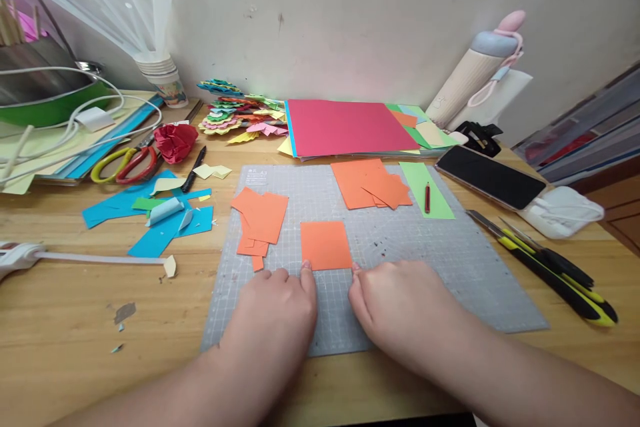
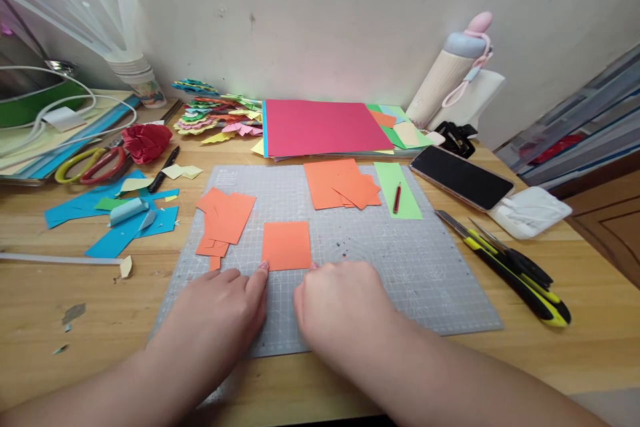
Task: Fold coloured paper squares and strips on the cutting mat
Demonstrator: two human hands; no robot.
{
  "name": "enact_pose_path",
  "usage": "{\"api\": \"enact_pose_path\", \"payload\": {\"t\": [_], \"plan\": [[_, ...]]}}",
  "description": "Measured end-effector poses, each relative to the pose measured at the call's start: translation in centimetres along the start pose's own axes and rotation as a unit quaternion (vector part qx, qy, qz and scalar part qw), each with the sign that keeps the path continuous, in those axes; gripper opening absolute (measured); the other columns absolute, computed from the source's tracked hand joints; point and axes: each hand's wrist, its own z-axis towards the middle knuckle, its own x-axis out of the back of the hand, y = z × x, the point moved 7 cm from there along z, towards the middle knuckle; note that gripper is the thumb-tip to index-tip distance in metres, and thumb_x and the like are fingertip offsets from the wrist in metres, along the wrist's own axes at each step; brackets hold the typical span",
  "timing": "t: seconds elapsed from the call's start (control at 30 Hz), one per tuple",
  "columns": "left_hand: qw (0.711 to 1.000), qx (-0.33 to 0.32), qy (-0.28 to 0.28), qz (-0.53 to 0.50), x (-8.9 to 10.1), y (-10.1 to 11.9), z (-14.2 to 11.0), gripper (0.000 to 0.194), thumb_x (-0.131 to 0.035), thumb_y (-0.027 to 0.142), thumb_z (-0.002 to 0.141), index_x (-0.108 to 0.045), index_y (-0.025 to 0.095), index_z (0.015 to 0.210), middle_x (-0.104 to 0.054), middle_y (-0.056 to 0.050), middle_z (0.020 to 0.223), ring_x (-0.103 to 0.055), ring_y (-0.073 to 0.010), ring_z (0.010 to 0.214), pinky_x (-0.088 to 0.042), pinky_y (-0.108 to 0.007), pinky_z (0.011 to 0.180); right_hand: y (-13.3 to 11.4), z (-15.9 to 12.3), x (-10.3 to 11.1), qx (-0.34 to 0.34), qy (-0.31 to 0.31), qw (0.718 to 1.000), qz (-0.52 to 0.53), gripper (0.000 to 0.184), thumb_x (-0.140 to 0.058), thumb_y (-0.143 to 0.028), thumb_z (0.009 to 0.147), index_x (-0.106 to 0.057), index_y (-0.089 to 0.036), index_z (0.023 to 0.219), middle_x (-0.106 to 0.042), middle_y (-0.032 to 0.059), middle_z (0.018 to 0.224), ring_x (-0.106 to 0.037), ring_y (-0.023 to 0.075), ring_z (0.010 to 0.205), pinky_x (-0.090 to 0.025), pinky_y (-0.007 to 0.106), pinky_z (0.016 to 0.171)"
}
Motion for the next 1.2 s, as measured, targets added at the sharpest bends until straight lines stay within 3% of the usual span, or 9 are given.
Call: {"api": "enact_pose_path", "payload": {"t": [0.13,0.27,0.5,0.57,0.7,0.83,0.93,1.1,1.2], "plan": [[0.994,0.039,0.040,-0.091,0.4,-1.6,1.0,0.021,-0.042,0.018,0.087,-0.056,0.018,0.072,-0.060,-0.004,0.069,-0.058,-0.0221,0.068,-0.045,-0.037,0.060,2.6,1.5,0.8,-0.046,0.073,0.993,0.078,0.042,-0.035,-0.025,0.090,-0.054,-0.019,0.053,-0.058,0.0039,0.050,-0.048,0.0148,0.047,-0.018,0.030,0.046],[0.985,0.058,0.063,-0.148,0.3,-2.8,1.7,0.012,-0.045,0.025,0.088,-0.053,0.018,0.082,-0.057,-0.005,0.085,-0.053,-0.0224,0.081,-0.044,-0.038,0.071,2.2,2.8,0.6,0.071,0.110,0.967,0.218,0.008,-0.052,-0.023,0.083,-0.057,-0.019,0.079,-0.062,0.0029,0.079,-0.053,0.0163,0.072,-0.036,0.029,0.060],[0.957,0.076,0.105,-0.261,0.1,-3.6,1.7,0.013,-0.052,0.024,0.084,-0.051,0.018,0.095,-0.055,-0.006,0.095,-0.051,-0.0230,0.089,-0.043,-0.041,0.079,1.5,3.2,-0.9,0.112,0.049,0.917,0.379,0.012,-0.056,-0.012,0.080,-0.058,-0.020,0.088,-0.060,0.0012,0.079,-0.051,0.0156,0.074,-0.039,0.031,0.067],[0.922,0.110,0.168,-0.331,0.7,-4.3,1.4,0.025,-0.055,0.025,0.084,-0.047,0.019,0.107,-0.054,-0.006,0.098,-0.052,-0.0212,0.090,-0.045,-0.038,0.078,2.1,3.3,-1.0,0.064,0.049,0.871,0.485,0.007,-0.056,-0.015,0.081,-0.058,-0.021,0.085,-0.057,-0.0003,0.075,-0.050,0.0137,0.068,-0.040,0.029,0.063],[0.820,0.157,0.206,-0.511,0.5,-5.0,0.8,0.027,-0.057,0.030,0.084,-0.044,0.021,0.106,-0.054,-0.002,0.093,-0.053,-0.0147,0.076,-0.047,-0.030,0.067,1.9,3.3,-1.4,0.014,0.032,0.700,0.713,0.007,-0.060,-0.024,0.081,-0.055,-0.019,0.083,-0.057,-0.0012,0.074,-0.055,0.0119,0.064,-0.042,0.027,0.057],[0.819,0.095,0.179,-0.537,1.0,-4.0,0.8,0.011,-0.055,0.025,0.086,-0.054,0.023,0.097,-0.059,-0.001,0.091,-0.054,-0.0138,0.078,-0.045,-0.029,0.071,0.0,2.8,-1.5,0.062,-0.025,0.582,0.810,0.015,-0.065,-0.028,0.079,-0.062,-0.019,0.091,-0.064,0.0015,0.085,-0.061,0.0134,0.081,-0.048,0.030,0.075],[0.801,0.108,0.249,-0.534,1.9,-5.0,0.3,0.005,-0.054,0.022,0.087,-0.058,0.023,0.088,-0.060,0.002,0.081,-0.054,-0.0129,0.077,-0.043,-0.027,0.072,0.2,2.5,-1.3,0.065,0.007,0.599,0.798,0.012,-0.062,-0.030,0.083,-0.063,-0.018,0.085,-0.064,0.0020,0.081,-0.061,0.0139,0.079,-0.048,0.031,0.074],[0.682,0.188,0.306,-0.637,1.4,-7.2,-0.1,0.008,-0.054,0.028,0.087,-0.060,0.024,0.092,-0.063,0.002,0.085,-0.057,-0.0129,0.078,-0.045,-0.024,0.067,4.0,1.4,0.3,0.008,0.254,0.616,0.745,0.009,-0.055,-0.032,0.088,-0.053,-0.024,0.085,-0.053,-0.0025,0.082,-0.050,0.0099,0.068,-0.043,0.024,0.057],[0.703,0.178,0.227,-0.651,0.6,-6.4,0.7,0.013,-0.053,0.031,0.087,-0.062,0.023,0.092,-0.064,0.000,0.086,-0.057,-0.0140,0.078,-0.045,-0.025,0.067,3.1,1.9,0.1,0.042,0.186,0.640,0.744,0.023,-0.058,-0.038,0.085,-0.050,-0.027,0.104,-0.053,-0.0005,0.094,-0.052,0.0127,0.076,-0.043,0.025,0.059]]}}
